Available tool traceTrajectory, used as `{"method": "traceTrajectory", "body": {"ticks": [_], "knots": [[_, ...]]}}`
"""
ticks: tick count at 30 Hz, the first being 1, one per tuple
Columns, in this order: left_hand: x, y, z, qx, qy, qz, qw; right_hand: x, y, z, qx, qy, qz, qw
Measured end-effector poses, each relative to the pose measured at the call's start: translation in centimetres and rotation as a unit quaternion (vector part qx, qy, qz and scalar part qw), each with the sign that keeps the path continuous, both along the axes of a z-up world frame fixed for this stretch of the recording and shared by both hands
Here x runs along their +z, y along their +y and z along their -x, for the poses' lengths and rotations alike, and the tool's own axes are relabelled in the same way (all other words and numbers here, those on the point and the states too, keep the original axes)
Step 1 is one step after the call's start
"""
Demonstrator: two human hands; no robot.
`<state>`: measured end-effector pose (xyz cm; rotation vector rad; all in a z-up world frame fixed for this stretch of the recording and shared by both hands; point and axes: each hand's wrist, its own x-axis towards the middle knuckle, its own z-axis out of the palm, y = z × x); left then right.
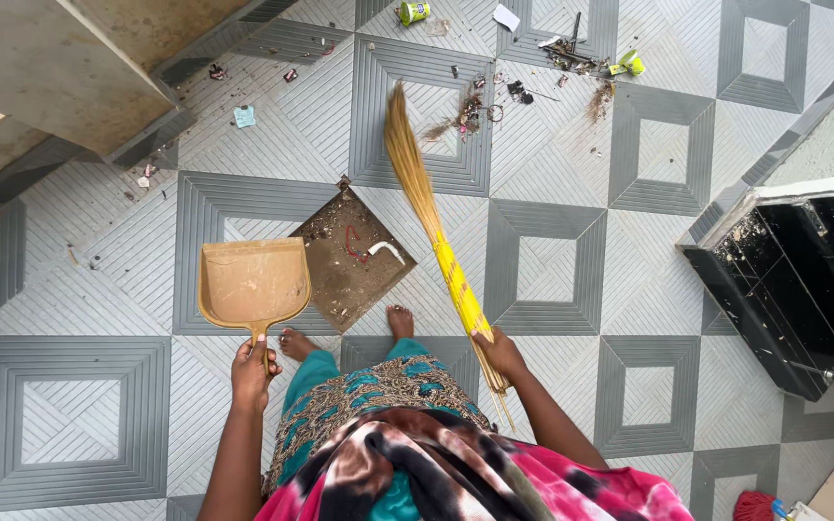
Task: The person sweeps debris across a tiled floor using a broom, then places a dustpan inside a floor opening and sweeps the debris into the dustpan.
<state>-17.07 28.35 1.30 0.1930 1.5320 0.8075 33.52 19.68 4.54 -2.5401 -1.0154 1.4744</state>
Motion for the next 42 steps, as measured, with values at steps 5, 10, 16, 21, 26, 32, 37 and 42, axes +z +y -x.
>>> {"method": "traceTrajectory", "body": {"ticks": [5, 10, 16, 21, 26, 32, 37, 42], "knots": [[0.9, -1.6, 6.5, 0.037, 0.017, 0.008, 0.999, 0.8, -0.3, 6.8, 0.225, -0.014, 0.098, 0.969], [1.3, -3.9, 13.1, 0.04, 0.049, 0.027, 0.998, -2.6, 4.5, 16.7, 0.456, -0.011, 0.113, 0.883], [1.7, -7.3, 19.3, 0.091, 0.067, 0.053, 0.992, -8.6, 12.5, 33.7, 0.678, -0.033, 0.063, 0.732], [2.7, -10.0, 23.4, 0.115, 0.095, 0.074, 0.986, -11.6, 17.7, 45.3, 0.606, 0.007, 0.033, 0.795], [3.1, -11.2, 26.5, 0.136, 0.118, 0.102, 0.978, -13.7, 21.8, 53.4, 0.552, 0.026, 0.072, 0.83], [2.7, -11.2, 28.7, 0.156, 0.113, 0.103, 0.976, -14.5, 23.9, 50.8, 0.386, 0.017, 0.048, 0.921], [1.5, -8.3, 28.8, 0.119, 0.102, 0.068, 0.985, -11.3, 22.9, 40.2, 0.34, -0.049, 0.073, 0.936], [0.2, -5.4, 27.8, 0.086, 0.088, 0.058, 0.991, -8.8, 23.9, 33.5, 0.312, -0.116, 0.103, 0.937]]}}
